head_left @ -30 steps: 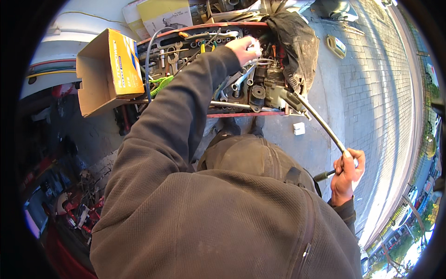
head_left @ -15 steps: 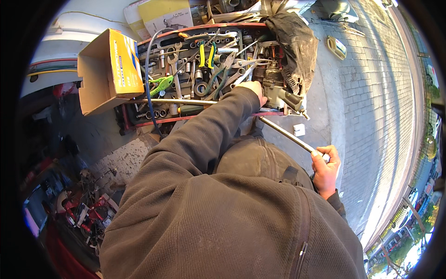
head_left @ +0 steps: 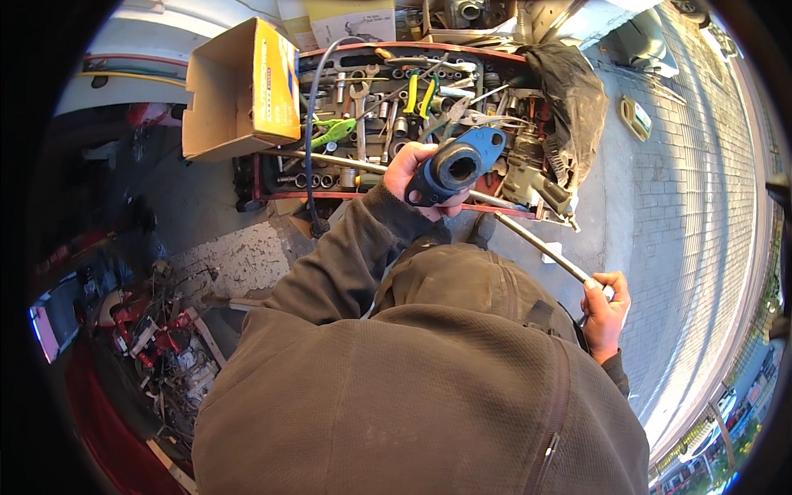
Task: The person selects a socket and ratchet from a tool cart, then walks to a red car with its hood open. They use the ratchet to tighten bolts on the engine, working with both hands to turn the tool and stabilize the engine components.
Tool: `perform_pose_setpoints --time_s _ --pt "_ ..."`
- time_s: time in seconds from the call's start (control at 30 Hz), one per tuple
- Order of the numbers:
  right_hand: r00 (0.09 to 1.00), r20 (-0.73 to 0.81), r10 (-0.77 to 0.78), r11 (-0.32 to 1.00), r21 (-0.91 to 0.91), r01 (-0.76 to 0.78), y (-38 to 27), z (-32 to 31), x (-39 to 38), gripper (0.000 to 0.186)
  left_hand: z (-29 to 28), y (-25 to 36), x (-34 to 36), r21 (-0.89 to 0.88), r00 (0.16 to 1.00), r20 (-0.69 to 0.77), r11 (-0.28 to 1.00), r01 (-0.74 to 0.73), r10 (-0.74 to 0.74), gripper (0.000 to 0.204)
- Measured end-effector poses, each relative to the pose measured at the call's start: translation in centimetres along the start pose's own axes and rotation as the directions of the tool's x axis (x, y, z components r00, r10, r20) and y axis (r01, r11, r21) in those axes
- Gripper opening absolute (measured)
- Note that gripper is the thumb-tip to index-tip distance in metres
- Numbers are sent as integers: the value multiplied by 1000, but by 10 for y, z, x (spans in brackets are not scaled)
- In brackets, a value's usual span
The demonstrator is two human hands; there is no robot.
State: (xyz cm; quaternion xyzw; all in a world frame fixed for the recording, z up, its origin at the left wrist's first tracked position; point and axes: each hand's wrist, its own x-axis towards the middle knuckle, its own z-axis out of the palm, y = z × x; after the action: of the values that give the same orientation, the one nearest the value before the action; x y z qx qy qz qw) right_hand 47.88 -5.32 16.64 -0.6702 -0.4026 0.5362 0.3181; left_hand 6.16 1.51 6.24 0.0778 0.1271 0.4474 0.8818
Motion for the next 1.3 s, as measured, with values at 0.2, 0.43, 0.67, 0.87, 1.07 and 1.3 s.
perform_pose_setpoints --time_s 0.2,0.43,0.67,0.87,1.07,1.3 --pt "993 116 1 1000 -29 2 -11 16 11 14 37 -3 -32 -38 987 -136 995 -94 88 61" --pt "976 212 -42 993 -96 63 -26 34 32 17 55 5 -62 -259 980 -86 946 -196 179 57" --pt "954 297 -47 985 -146 94 -40 54 43 17 65 12 -88 -218 949 -70 924 -316 308 59" --pt "932 360 -47 981 -160 111 -49 71 45 12 57 19 -118 138 904 -218 929 -344 368 67" --pt "924 380 -41 976 -184 119 -55 80 42 12 56 24 -122 -166 874 46 867 -470 483 70" --pt "924 380 -52 969 -203 138 -56 85 41 12 95 53 -133 983 432 158 -101 -151 888 64"
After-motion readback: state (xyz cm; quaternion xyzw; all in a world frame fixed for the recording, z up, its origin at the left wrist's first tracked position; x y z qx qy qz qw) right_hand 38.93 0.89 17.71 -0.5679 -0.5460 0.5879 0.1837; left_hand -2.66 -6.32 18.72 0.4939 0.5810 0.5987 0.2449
